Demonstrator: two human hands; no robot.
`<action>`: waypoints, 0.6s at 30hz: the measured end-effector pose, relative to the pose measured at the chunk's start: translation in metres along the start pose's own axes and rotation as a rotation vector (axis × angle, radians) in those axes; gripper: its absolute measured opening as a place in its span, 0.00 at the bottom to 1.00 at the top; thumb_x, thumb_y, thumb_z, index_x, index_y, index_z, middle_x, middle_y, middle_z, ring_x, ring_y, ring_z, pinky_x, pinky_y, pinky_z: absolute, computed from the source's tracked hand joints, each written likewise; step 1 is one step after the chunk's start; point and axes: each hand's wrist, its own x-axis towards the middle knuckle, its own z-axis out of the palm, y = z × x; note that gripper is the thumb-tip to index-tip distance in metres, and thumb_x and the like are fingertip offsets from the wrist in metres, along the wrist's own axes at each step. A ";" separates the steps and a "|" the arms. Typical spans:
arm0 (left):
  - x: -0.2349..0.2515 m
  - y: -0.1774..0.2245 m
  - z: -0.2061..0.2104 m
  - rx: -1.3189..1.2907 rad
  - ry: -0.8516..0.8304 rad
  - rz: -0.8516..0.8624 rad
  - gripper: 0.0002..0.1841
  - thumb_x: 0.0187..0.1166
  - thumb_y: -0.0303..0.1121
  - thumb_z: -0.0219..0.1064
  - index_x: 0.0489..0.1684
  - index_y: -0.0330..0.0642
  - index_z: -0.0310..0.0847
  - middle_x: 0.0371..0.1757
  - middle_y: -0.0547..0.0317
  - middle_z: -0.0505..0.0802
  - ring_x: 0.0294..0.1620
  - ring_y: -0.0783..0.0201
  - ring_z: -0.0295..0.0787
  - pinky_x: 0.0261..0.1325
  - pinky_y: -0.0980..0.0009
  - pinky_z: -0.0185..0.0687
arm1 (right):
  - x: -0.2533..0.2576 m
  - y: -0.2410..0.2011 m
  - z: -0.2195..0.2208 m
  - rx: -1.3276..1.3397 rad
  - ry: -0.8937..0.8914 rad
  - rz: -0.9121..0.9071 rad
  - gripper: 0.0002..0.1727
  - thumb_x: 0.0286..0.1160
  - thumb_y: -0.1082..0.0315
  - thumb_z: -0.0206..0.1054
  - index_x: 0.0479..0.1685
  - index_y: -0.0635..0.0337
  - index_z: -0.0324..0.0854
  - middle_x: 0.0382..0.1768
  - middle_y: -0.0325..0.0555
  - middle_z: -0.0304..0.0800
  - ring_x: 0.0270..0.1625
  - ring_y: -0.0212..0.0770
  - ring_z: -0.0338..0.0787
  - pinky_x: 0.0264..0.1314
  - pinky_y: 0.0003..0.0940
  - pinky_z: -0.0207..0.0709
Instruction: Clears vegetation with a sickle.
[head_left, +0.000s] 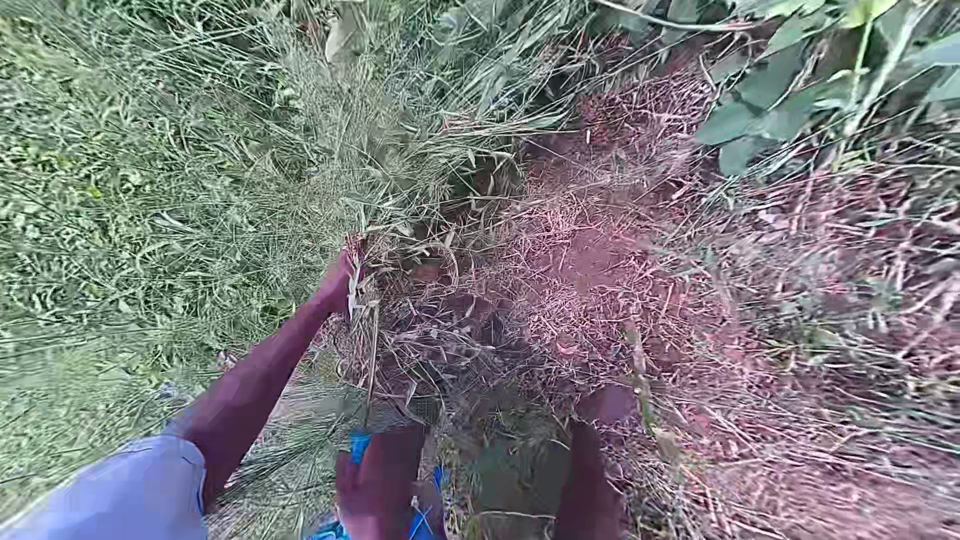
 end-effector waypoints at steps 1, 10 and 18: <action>-0.003 -0.015 0.004 -0.030 0.040 -0.009 0.25 0.89 0.31 0.58 0.79 0.22 0.63 0.70 0.21 0.81 0.73 0.34 0.79 0.76 0.38 0.71 | 0.004 0.009 -0.009 -0.098 0.003 -0.003 0.23 0.84 0.59 0.63 0.62 0.75 0.78 0.41 0.61 0.90 0.43 0.52 0.91 0.52 0.52 0.84; 0.040 -0.044 0.009 0.086 0.068 -0.009 0.20 0.90 0.26 0.55 0.72 0.16 0.67 0.67 0.19 0.81 0.70 0.32 0.79 0.75 0.41 0.71 | 0.021 0.013 -0.118 0.299 0.276 -0.383 0.17 0.83 0.65 0.55 0.52 0.76 0.73 0.22 0.35 0.84 0.22 0.27 0.86 0.28 0.28 0.86; 0.064 -0.060 0.017 -0.027 0.074 -0.088 0.23 0.93 0.30 0.52 0.79 0.21 0.64 0.75 0.23 0.78 0.78 0.35 0.75 0.81 0.41 0.67 | 0.201 -0.081 -0.296 0.267 0.438 -0.145 0.20 0.95 0.49 0.46 0.67 0.55 0.66 0.24 0.38 0.76 0.17 0.35 0.79 0.19 0.33 0.81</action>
